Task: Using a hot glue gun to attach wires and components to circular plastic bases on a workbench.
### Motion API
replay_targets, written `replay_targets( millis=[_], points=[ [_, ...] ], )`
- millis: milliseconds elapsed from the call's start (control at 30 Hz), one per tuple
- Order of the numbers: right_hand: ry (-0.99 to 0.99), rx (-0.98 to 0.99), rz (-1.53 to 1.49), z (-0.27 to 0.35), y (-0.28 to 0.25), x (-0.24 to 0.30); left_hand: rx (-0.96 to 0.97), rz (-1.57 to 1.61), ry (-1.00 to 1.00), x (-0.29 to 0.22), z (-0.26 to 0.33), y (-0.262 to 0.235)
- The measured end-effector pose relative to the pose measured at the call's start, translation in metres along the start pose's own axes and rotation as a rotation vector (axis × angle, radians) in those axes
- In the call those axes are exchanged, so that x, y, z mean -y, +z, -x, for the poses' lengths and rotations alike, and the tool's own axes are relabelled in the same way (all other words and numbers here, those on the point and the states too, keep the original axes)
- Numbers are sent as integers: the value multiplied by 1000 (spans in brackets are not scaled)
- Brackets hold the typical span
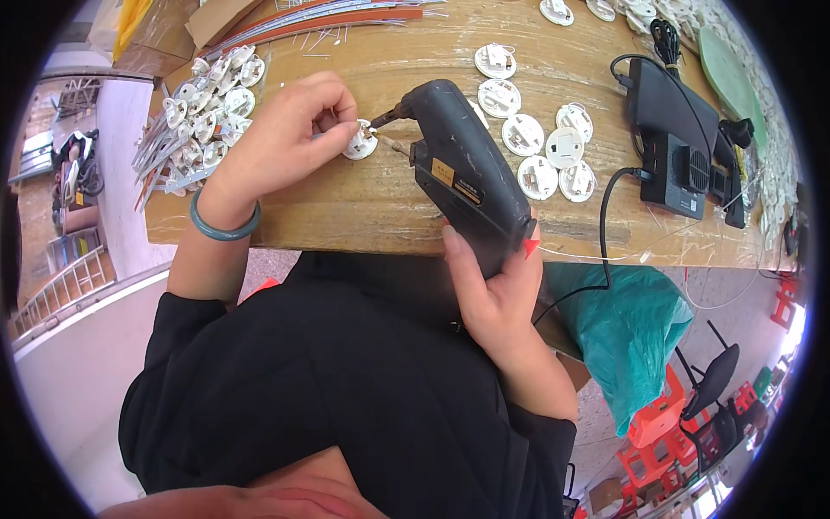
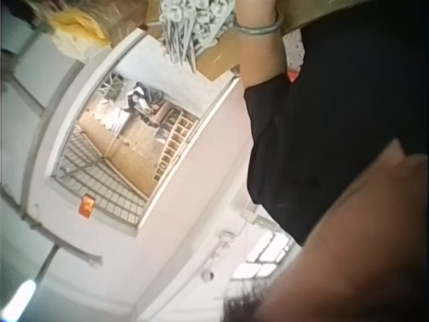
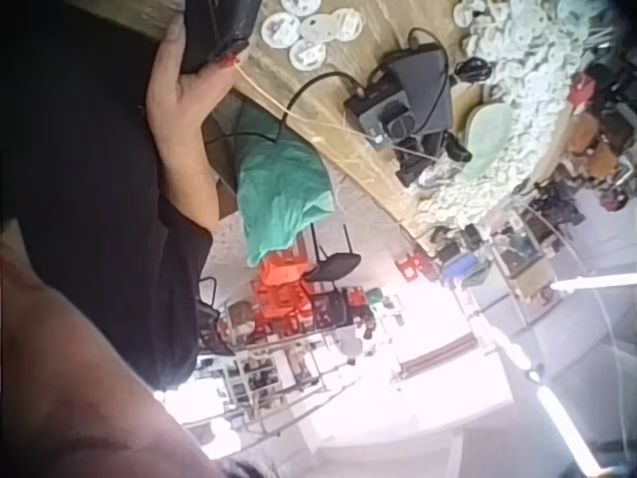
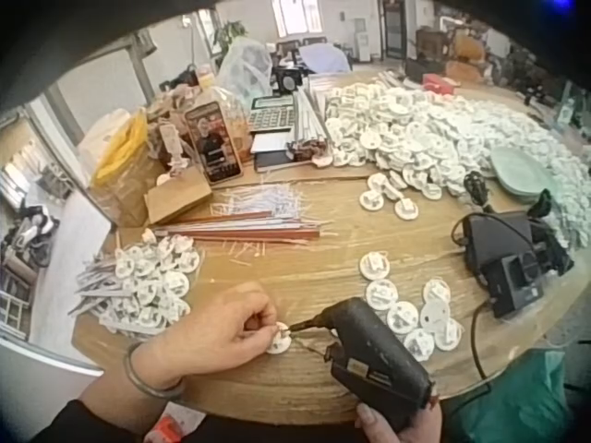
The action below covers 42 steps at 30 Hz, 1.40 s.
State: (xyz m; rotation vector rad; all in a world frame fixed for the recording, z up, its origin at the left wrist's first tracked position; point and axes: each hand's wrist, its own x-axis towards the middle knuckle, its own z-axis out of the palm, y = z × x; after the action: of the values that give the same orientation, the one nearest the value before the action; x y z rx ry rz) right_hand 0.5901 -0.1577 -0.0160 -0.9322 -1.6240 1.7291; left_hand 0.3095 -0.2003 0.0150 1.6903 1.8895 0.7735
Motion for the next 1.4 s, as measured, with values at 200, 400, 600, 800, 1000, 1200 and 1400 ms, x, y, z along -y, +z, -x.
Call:
replay_targets(
  millis=[200, 400, 600, 800, 1000, 1200, 1400],
  points=[
    [21, -11, 93, 1, 0, -1, 2, 19, 26, 4, 1, 0],
    [62, -6, 73, -1, 1, 1, 9, 34, 21, 4, 1, 0],
    [95, 18, 91, -1, 1, 1, 0, 62, 33, 5, 2, 1],
    [52, 5, 95, -2, 2, 2, 0, 75, 34, 8, 2, 1],
    [48, -7, 76, -2, 3, 2, 25, 90, 6, 7, 2, -1],
    [64, 3, 90, -3, 4, 4, 10, 17, 46, 11, 1, 0],
    [65, -4, 96, -2, 3, 2, 6, 17, 43, 10, 2, 0]
  ],
)
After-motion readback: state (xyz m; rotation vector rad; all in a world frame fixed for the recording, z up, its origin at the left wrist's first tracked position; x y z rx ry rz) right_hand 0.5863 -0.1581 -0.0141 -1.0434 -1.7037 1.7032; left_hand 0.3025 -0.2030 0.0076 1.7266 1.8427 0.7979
